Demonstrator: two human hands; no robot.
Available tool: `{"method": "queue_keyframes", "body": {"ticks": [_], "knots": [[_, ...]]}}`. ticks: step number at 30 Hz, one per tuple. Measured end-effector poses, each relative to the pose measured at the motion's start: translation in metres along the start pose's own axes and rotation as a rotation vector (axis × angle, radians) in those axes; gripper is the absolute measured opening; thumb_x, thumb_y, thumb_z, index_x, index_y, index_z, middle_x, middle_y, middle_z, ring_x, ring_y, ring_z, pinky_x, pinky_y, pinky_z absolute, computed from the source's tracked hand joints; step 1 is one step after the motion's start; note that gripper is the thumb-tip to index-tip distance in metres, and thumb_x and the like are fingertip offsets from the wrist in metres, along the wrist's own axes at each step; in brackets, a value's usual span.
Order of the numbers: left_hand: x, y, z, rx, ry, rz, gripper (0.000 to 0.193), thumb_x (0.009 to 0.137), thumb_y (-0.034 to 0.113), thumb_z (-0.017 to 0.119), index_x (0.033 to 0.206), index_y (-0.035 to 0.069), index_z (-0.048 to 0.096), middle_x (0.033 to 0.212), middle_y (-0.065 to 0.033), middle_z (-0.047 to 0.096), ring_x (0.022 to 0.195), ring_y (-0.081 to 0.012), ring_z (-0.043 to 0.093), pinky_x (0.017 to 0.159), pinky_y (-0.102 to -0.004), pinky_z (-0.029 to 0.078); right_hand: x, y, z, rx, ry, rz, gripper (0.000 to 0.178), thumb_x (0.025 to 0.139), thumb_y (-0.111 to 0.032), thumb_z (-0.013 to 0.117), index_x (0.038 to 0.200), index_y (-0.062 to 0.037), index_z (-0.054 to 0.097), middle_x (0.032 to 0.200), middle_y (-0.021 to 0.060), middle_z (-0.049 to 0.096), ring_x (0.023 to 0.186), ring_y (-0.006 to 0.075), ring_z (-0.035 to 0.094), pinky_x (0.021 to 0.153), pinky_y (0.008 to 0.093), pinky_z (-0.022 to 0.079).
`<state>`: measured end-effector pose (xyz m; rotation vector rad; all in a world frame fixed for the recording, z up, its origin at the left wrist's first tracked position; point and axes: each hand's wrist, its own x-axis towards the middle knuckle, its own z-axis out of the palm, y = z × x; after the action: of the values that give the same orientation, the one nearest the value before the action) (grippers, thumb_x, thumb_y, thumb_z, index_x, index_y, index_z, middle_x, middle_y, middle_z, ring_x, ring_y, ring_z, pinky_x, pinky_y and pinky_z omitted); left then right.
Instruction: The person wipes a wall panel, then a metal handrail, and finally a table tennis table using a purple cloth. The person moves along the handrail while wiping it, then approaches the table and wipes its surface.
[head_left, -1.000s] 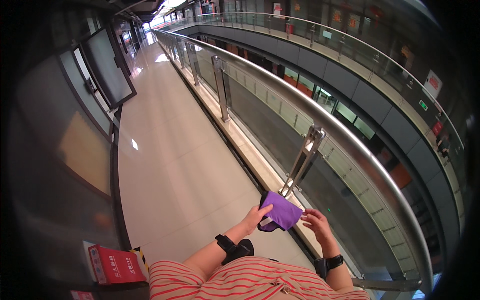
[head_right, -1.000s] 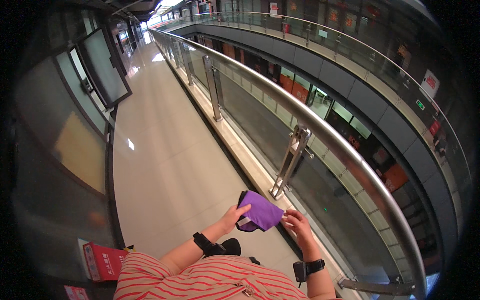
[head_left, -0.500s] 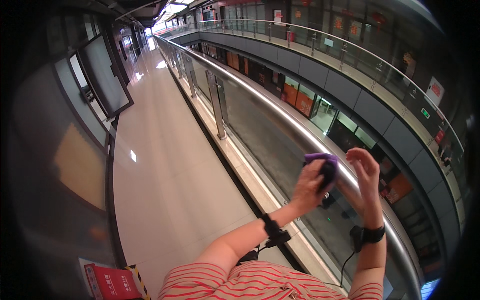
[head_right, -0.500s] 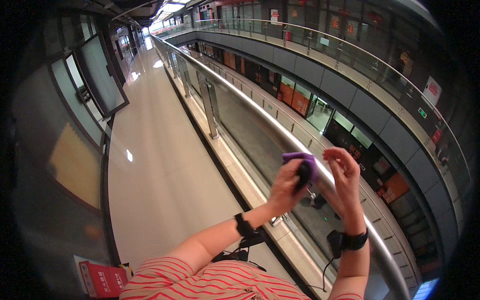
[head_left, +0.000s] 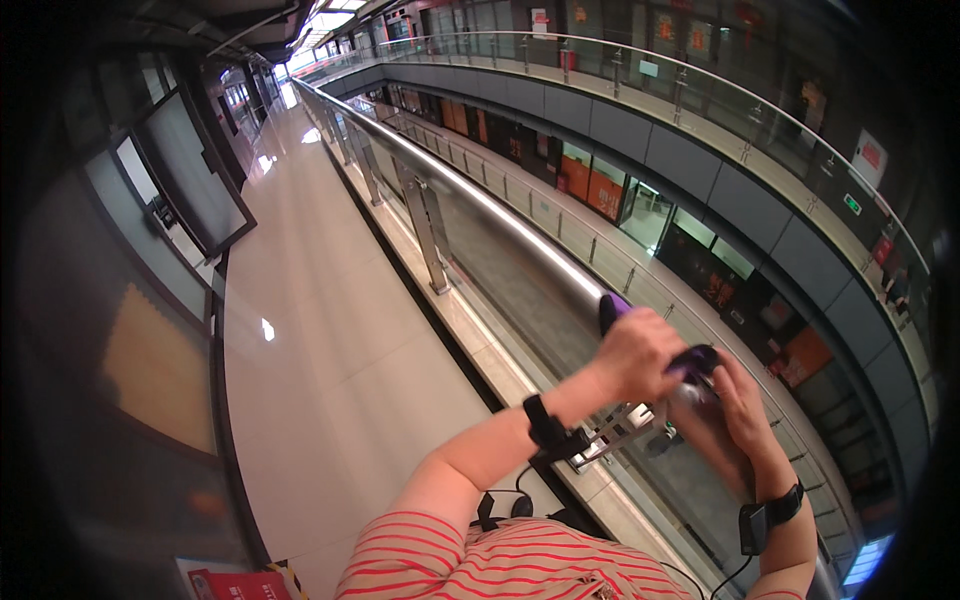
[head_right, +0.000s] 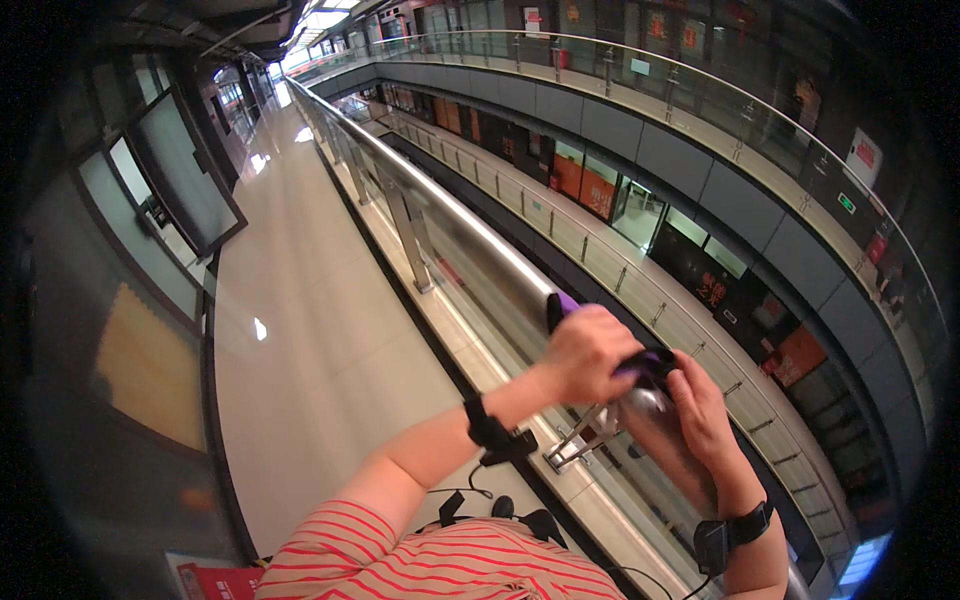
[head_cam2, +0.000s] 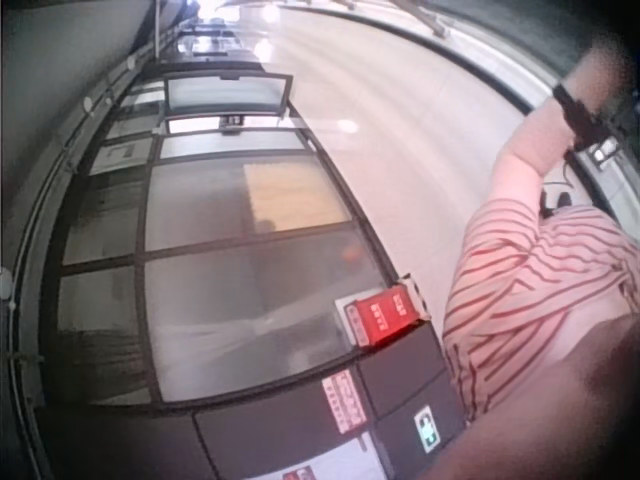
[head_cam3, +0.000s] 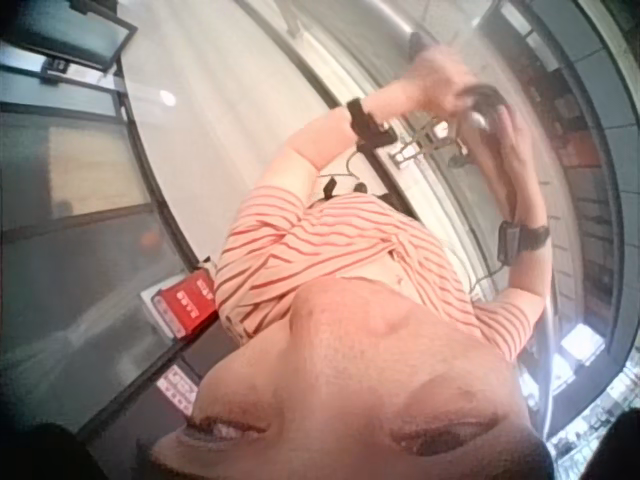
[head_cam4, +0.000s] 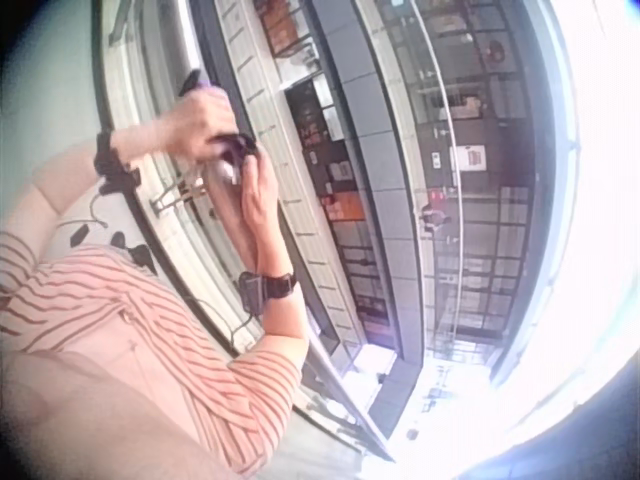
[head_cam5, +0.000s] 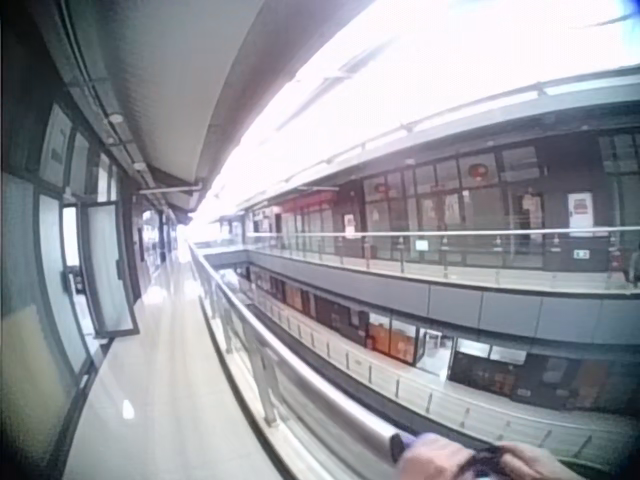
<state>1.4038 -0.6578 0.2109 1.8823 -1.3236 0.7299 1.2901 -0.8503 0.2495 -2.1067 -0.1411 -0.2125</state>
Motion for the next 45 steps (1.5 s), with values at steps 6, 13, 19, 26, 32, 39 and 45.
{"method": "queue_keyframes", "body": {"ticks": [6, 13, 19, 26, 32, 39, 45], "knots": [[0.013, -0.078, -0.054, 0.43, -0.201, -0.318, 0.045, 0.088, 0.044, 0.051, 0.069, 0.008, 0.07, 0.073, -0.0149, 0.068, 0.075, -0.0313, 0.065, 0.078, -0.0419, 0.049, -0.005, -0.014, 0.004, -0.327, -0.302, 0.099, 0.051, 0.096, -0.038, 0.052, 0.136, -0.0063, 0.046, 0.108, 0.0249, 0.064, 0.102, 0.0401, 0.062, 0.088, 0.0412, 0.048], [0.025, -0.004, -0.004, -0.036, -0.463, -0.07, 0.042, 0.083, 0.043, 0.053, 0.075, 0.006, 0.071, 0.078, -0.0175, 0.069, 0.081, -0.0374, 0.067, 0.081, -0.0447, 0.05, -0.004, -0.004, 0.005, -0.464, -0.288, 0.11, 0.05, 0.094, -0.039, 0.055, 0.132, -0.0061, 0.05, 0.106, 0.0248, 0.065, 0.098, 0.0418, 0.064, 0.083, 0.044, 0.05], [0.051, -0.062, -0.028, 0.097, -0.84, -0.419, 0.051, 0.085, 0.045, 0.045, 0.076, 0.004, 0.073, 0.081, -0.0213, 0.069, 0.082, -0.0394, 0.067, 0.076, -0.0452, 0.054, -0.007, -0.009, 0.002, -0.319, -0.288, 0.096, 0.051, 0.093, -0.04, 0.057, 0.131, -0.0058, 0.051, 0.105, 0.0246, 0.065, 0.096, 0.0415, 0.064, 0.084, 0.0431, 0.051], [0.036, -0.051, -0.026, 0.252, -0.606, -0.402, 0.054, 0.09, 0.047, 0.046, 0.07, 0.003, 0.07, 0.077, -0.0192, 0.07, 0.077, -0.0348, 0.067, 0.074, -0.0436, 0.052, -0.008, -0.015, 0.002, -0.371, -0.285, 0.123, 0.05, 0.092, -0.039, 0.058, 0.13, -0.0063, 0.051, 0.103, 0.0234, 0.066, 0.095, 0.0409, 0.064, 0.083, 0.0432, 0.051], [-0.051, 0.014, 0.0, 0.05, 0.16, 0.024, 0.05, 0.079, 0.034, 0.065, 0.122, 0.009, 0.062, 0.13, -0.0088, 0.058, 0.123, -0.0252, 0.053, 0.108, -0.0422, 0.031, -0.007, -0.021, 0.004, -0.425, -0.267, 0.109, 0.048, 0.092, -0.036, 0.058, 0.129, -0.0067, 0.051, 0.101, 0.0236, 0.065, 0.093, 0.0422, 0.064, 0.081, 0.044, 0.051], [-0.067, -0.095, -0.022, 0.198, 0.456, -0.318, 0.051, 0.092, 0.034, 0.051, 0.132, 0.003, 0.049, 0.135, -0.0155, 0.05, 0.13, -0.0355, 0.044, 0.116, -0.0567, 0.016, -0.006, -0.025, 0.003, -0.404, -0.281, 0.089, 0.046, 0.092, -0.034, 0.057, 0.128, -0.0063, 0.05, 0.101, 0.0236, 0.064, 0.094, 0.0425, 0.063, 0.081, 0.0447, 0.05], [-0.081, -0.169, -0.036, -0.806, 0.87, -1.095, 0.073, 0.099, 0.056, 0.046, 0.145, 0.001, 0.036, 0.144, -0.0158, 0.044, 0.131, -0.0294, 0.043, 0.111, -0.0371, 0.033, -0.007, -0.018, 0.002, -0.41, -0.274, 0.065, 0.045, 0.093, -0.035, 0.056, 0.126, -0.0049, 0.049, 0.103, 0.0237, 0.063, 0.093, 0.0421, 0.062, 0.08, 0.0458, 0.05]]}}
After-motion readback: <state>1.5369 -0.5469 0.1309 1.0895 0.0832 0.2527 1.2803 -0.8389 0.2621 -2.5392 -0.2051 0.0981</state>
